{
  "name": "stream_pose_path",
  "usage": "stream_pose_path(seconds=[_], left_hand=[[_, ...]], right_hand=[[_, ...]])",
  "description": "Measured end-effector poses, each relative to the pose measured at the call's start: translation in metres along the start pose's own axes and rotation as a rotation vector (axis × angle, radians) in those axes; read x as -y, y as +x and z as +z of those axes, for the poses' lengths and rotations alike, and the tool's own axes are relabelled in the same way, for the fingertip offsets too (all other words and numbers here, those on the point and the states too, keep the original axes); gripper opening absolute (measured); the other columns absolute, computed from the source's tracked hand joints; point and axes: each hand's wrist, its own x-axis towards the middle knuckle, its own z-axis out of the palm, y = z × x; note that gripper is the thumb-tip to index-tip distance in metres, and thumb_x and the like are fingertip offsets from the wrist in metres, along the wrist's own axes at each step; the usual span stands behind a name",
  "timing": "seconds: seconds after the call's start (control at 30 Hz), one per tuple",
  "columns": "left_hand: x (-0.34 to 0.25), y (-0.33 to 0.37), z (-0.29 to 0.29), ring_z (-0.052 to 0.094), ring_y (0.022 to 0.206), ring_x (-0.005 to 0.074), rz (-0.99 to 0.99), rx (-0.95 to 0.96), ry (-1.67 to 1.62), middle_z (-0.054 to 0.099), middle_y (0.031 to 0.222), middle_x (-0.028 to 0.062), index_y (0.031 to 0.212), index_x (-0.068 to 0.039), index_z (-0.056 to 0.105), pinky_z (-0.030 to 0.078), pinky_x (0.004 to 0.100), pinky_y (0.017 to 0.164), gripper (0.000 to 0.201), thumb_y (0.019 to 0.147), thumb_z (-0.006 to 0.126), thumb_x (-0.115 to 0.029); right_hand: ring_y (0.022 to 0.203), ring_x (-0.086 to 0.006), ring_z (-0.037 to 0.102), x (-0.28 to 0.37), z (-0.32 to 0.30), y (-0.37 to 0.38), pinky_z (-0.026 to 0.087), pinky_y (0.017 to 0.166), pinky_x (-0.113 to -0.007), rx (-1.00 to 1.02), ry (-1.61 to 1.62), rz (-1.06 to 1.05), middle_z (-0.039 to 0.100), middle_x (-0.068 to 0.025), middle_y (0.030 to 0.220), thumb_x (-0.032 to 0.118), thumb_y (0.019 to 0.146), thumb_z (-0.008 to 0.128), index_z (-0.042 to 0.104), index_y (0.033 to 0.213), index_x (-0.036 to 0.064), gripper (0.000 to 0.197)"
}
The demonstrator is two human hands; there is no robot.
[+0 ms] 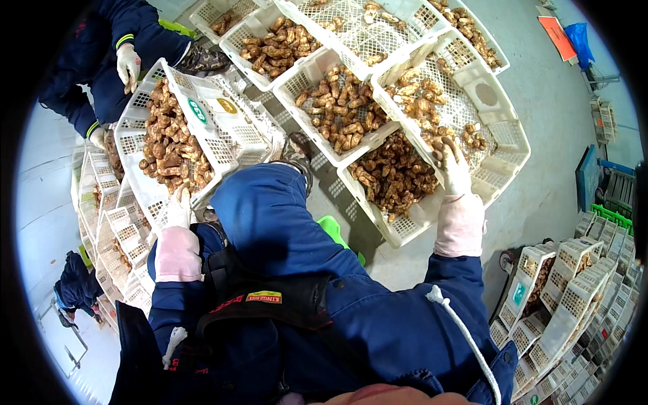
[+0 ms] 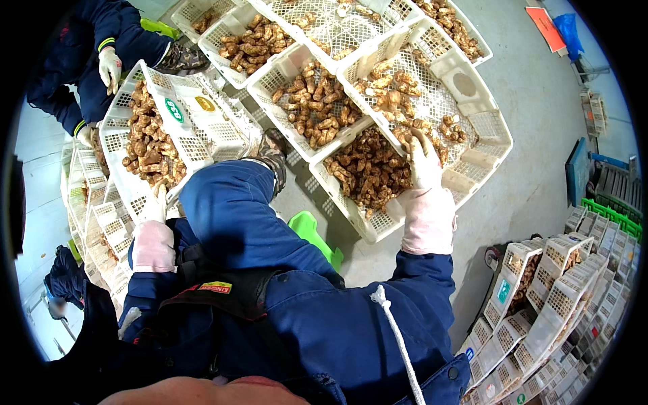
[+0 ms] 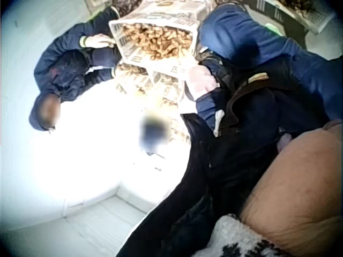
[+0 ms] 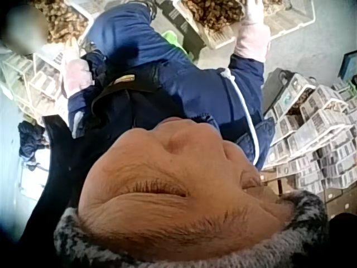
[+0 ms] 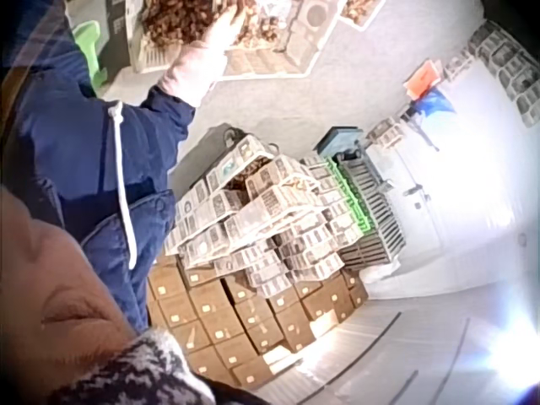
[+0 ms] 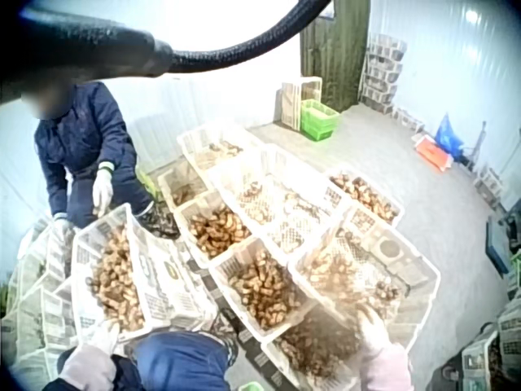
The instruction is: The person sorts ginger roots from a central crate into surrounding crates by hand, picking up individual pieces and placing them into different containers while wearing gloves.
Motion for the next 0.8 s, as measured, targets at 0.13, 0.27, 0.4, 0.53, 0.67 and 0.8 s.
stream_pose_path(seconds=[0.13, 0.27, 0.4, 0.53, 0.67, 0.8], left_hand=[[0.001, 0.000, 0.000, 0.059, 0.116, 0.0258, -0.007, -0.007, 0.040, 0.064, 0.121, 0.0167, 0.127, -0.001, 0.058, 0.042, 0.0324, 0.100, 0.039, 0.100, 0.050, -0.029], [-0.025, 0.010, 0.001, 0.059, 0.116, 0.0276, -0.008, -0.003, 0.028, 0.064, 0.121, 0.0173, 0.125, -0.002, 0.060, 0.042, 0.0335, 0.101, 0.037, 0.100, 0.050, -0.027], [-0.006, -0.017, -0.014, 0.058, 0.117, 0.0293, -0.037, 0.008, 0.257, 0.063, 0.124, 0.0150, 0.131, -0.012, 0.058, 0.042, 0.0339, 0.100, 0.041, 0.100, 0.046, -0.036], [-0.009, 0.015, 0.004, 0.056, 0.119, 0.0288, -0.006, 0.035, 0.220, 0.062, 0.127, 0.0136, 0.131, -0.012, 0.058, 0.041, 0.0332, 0.102, 0.040, 0.100, 0.046, -0.035], [0.023, 0.011, 0.005, 0.056, 0.120, 0.0277, -0.025, -0.012, 0.268, 0.061, 0.128, 0.0144, 0.130, -0.009, 0.059, 0.040, 0.0334, 0.103, 0.042, 0.100, 0.045, -0.036], [-0.033, -0.008, -0.005, 0.058, 0.117, 0.0277, -0.152, 0.046, 0.229, 0.063, 0.124, 0.0139, 0.131, -0.010, 0.058, 0.042, 0.0337, 0.101, 0.044, 0.100, 0.044, -0.039]], right_hand=[[0.110, -0.0176, 0.056, -0.016, -0.042, 0.026, 0.048, 0.090, -0.029, -0.145, -0.044, 0.024, 0.056, -0.0124, 0.130, 0.016, 0.095, 0.061, 0.046, 0.140, 0.0061, 0.048], [0.123, -0.0303, 0.051, -0.070, -0.179, 0.126, 0.044, 0.101, -0.039, -0.414, -0.651, -0.196, 0.052, -0.0187, 0.136, 0.019, 0.084, 0.067, 0.040, 0.145, 0.0067, 0.067], [0.126, -0.0366, 0.049, -0.068, -0.172, 0.165, 0.037, 0.107, -0.041, -0.499, -0.960, 0.108, 0.049, -0.0250, 0.137, 0.025, 0.073, 0.071, 0.035, 0.147, 0.0099, 0.085], [0.121, -0.0334, 0.053, -0.118, -0.236, 0.195, 0.039, 0.106, -0.041, -0.538, -1.024, -0.011, 0.056, -0.0237, 0.130, 0.024, 0.081, 0.065, 0.049, 0.136, 0.0046, 0.060], [0.086, -0.0243, 0.066, -0.108, -0.195, 0.176, 0.054, 0.082, -0.035, -0.715, -0.449, -0.015, 0.068, -0.0146, 0.101, 0.019, 0.089, 0.063, 0.062, 0.117, 0.0070, 0.030], [0.076, -0.0219, 0.064, -0.039, -0.134, 0.128, 0.059, 0.072, -0.033, -0.336, 0.727, -0.004, 0.065, -0.0137, 0.095, 0.007, 0.095, 0.046, 0.061, 0.115, 0.0026, 0.026]])
